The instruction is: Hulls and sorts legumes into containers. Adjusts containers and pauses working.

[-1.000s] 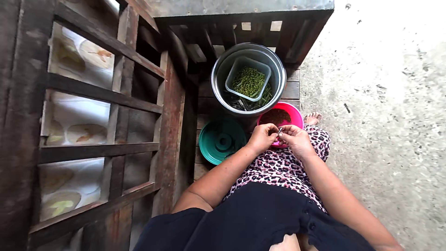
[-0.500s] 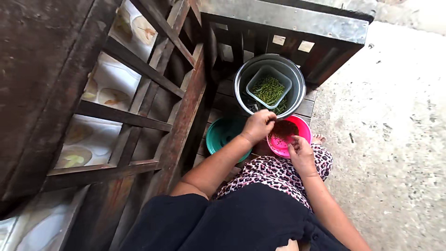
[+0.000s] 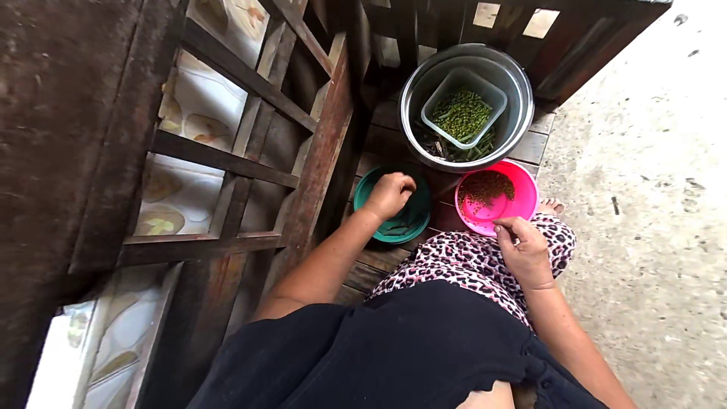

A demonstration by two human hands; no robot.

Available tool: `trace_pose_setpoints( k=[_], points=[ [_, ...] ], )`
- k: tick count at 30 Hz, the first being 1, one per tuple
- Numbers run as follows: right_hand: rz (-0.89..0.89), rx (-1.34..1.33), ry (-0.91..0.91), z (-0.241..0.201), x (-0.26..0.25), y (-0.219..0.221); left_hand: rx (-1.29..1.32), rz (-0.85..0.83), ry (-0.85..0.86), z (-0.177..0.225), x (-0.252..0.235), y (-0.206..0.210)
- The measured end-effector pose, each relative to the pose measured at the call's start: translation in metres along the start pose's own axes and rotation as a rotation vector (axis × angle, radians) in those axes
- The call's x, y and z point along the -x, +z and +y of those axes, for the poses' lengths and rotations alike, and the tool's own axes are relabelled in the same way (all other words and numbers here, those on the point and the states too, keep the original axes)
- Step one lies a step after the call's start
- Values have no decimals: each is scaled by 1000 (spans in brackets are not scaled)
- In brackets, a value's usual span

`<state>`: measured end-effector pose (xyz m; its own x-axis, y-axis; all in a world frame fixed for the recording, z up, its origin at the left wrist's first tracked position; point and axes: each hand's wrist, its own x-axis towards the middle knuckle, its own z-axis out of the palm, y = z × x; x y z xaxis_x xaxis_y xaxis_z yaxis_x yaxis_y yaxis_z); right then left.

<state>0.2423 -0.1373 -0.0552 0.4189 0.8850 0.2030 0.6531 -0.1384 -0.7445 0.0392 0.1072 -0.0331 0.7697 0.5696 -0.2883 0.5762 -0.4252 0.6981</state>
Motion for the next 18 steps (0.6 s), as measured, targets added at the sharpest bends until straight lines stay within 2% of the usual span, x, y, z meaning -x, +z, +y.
trace_pose_setpoints(
  k=[2,4,10,18],
  points=[
    [-24,2,-7,-3,-1,0,-15,-135,-169,-12,5,19],
    [-41,2,-19,-4,-1,3,-32,-207,-256,-19,6,42],
    [-51,9,-12,-5,4,2,-200,-284,-421,-8,-2,73],
    [-59,19,5,-9,8,-2,-257,-306,-417,0,1,76]
  ],
)
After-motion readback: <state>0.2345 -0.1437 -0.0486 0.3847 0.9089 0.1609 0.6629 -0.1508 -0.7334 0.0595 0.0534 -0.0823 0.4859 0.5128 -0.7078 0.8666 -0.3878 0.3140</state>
